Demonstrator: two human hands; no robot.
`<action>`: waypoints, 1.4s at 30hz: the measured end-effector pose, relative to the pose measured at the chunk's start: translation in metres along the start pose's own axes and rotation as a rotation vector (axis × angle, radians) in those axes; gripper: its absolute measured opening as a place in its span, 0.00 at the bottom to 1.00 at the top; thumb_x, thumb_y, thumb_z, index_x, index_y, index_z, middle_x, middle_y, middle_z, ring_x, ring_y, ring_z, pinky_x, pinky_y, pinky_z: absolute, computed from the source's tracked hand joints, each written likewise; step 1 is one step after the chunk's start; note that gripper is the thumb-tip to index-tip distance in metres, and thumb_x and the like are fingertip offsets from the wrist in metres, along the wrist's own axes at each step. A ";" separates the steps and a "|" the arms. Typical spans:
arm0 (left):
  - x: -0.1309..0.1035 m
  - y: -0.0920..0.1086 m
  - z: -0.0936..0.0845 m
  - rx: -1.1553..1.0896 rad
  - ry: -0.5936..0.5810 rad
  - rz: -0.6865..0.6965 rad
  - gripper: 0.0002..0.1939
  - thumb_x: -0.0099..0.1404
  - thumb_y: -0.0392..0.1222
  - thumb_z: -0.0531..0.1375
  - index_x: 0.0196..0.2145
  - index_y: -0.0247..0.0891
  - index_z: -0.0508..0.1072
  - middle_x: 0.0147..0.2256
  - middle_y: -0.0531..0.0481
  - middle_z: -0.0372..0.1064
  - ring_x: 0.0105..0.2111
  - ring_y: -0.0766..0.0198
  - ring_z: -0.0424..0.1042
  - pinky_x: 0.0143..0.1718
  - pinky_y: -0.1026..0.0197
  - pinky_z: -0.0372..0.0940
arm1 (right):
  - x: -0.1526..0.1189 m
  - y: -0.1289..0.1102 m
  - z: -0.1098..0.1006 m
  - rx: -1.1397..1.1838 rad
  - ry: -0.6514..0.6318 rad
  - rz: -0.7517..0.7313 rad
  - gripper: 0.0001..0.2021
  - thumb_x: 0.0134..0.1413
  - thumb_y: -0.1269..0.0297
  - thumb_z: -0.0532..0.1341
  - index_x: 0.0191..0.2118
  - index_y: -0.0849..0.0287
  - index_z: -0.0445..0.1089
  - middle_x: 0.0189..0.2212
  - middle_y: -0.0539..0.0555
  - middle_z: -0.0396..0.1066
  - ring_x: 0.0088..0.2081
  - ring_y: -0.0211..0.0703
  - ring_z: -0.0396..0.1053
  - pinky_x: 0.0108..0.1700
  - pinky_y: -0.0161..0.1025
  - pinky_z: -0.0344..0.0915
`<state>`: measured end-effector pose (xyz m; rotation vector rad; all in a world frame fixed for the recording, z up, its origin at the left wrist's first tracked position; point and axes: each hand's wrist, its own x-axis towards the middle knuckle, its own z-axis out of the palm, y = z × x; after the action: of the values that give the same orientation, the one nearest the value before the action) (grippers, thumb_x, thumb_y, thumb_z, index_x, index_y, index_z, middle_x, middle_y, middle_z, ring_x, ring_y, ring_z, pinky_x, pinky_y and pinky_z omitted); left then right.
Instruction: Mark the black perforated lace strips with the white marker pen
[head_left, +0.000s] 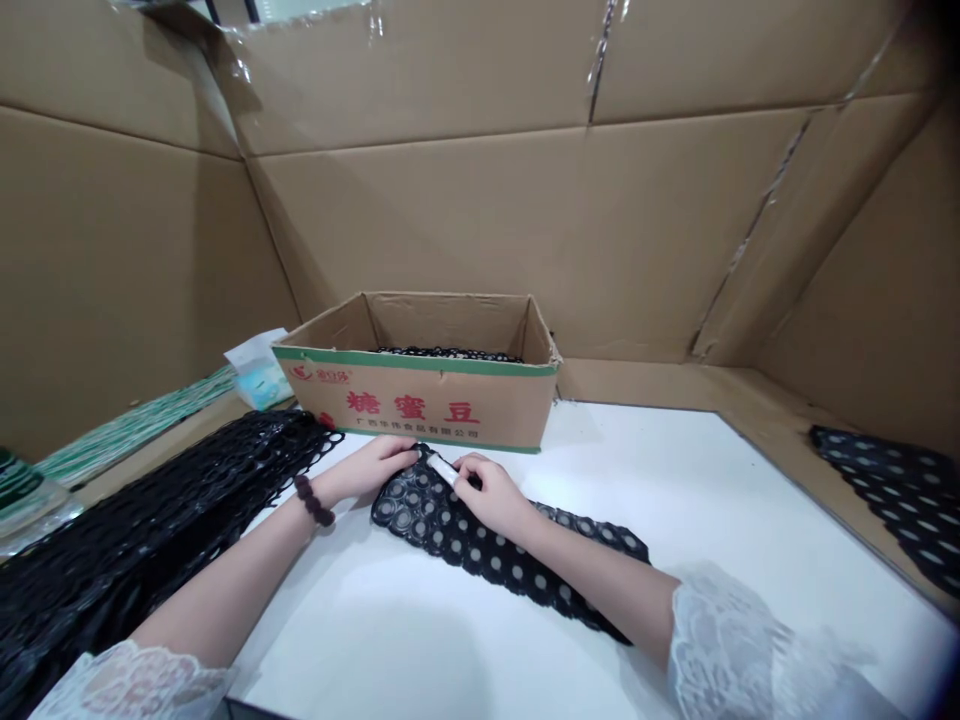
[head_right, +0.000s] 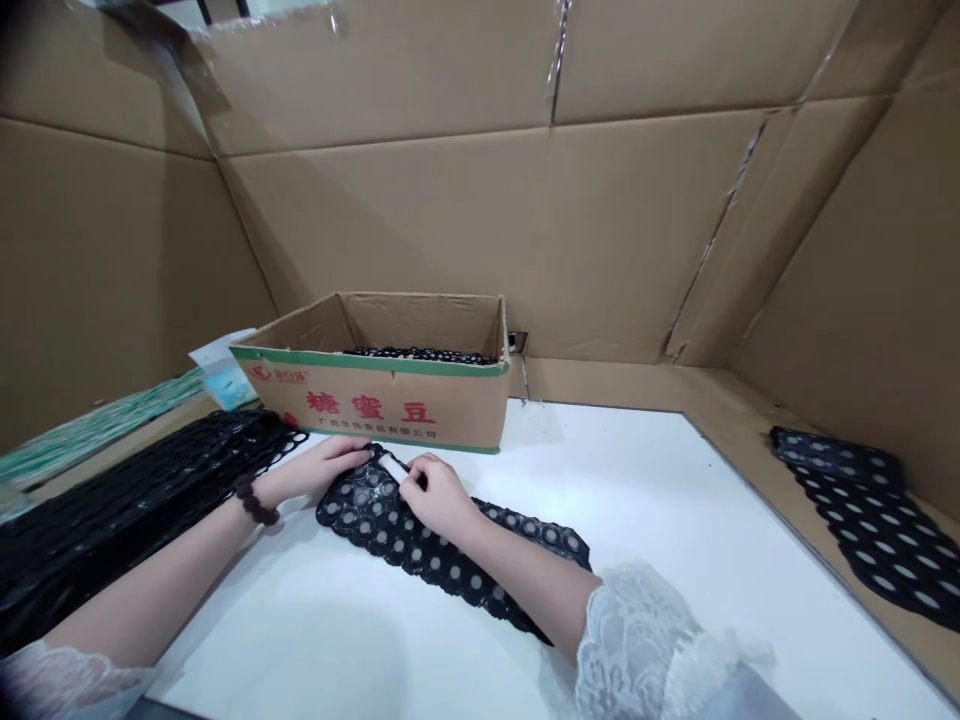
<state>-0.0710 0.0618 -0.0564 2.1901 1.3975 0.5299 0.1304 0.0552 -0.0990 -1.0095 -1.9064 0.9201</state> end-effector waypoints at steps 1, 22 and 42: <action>0.000 0.001 0.001 0.031 0.013 0.018 0.15 0.62 0.48 0.47 0.32 0.36 0.67 0.32 0.51 0.68 0.33 0.61 0.64 0.35 0.63 0.57 | 0.000 0.000 0.000 -0.010 -0.001 -0.004 0.07 0.43 0.72 0.52 0.18 0.58 0.54 0.31 0.52 0.66 0.36 0.40 0.63 0.41 0.39 0.57; 0.000 0.005 0.005 0.178 0.112 0.097 0.14 0.63 0.44 0.45 0.25 0.36 0.63 0.26 0.52 0.66 0.28 0.64 0.65 0.30 0.65 0.56 | -0.001 -0.002 -0.002 -0.053 0.011 -0.030 0.07 0.42 0.72 0.53 0.18 0.59 0.55 0.23 0.48 0.58 0.31 0.38 0.58 0.36 0.35 0.55; -0.010 0.031 0.022 1.067 0.234 0.387 0.11 0.62 0.35 0.46 0.25 0.35 0.63 0.20 0.48 0.64 0.21 0.62 0.64 0.27 0.58 0.53 | -0.004 0.003 0.000 -0.068 -0.018 -0.102 0.07 0.50 0.69 0.52 0.22 0.59 0.57 0.28 0.51 0.60 0.34 0.39 0.60 0.41 0.38 0.57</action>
<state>-0.0398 0.0374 -0.0568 3.3796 1.5867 0.1464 0.1326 0.0532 -0.1029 -0.9365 -1.9966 0.8127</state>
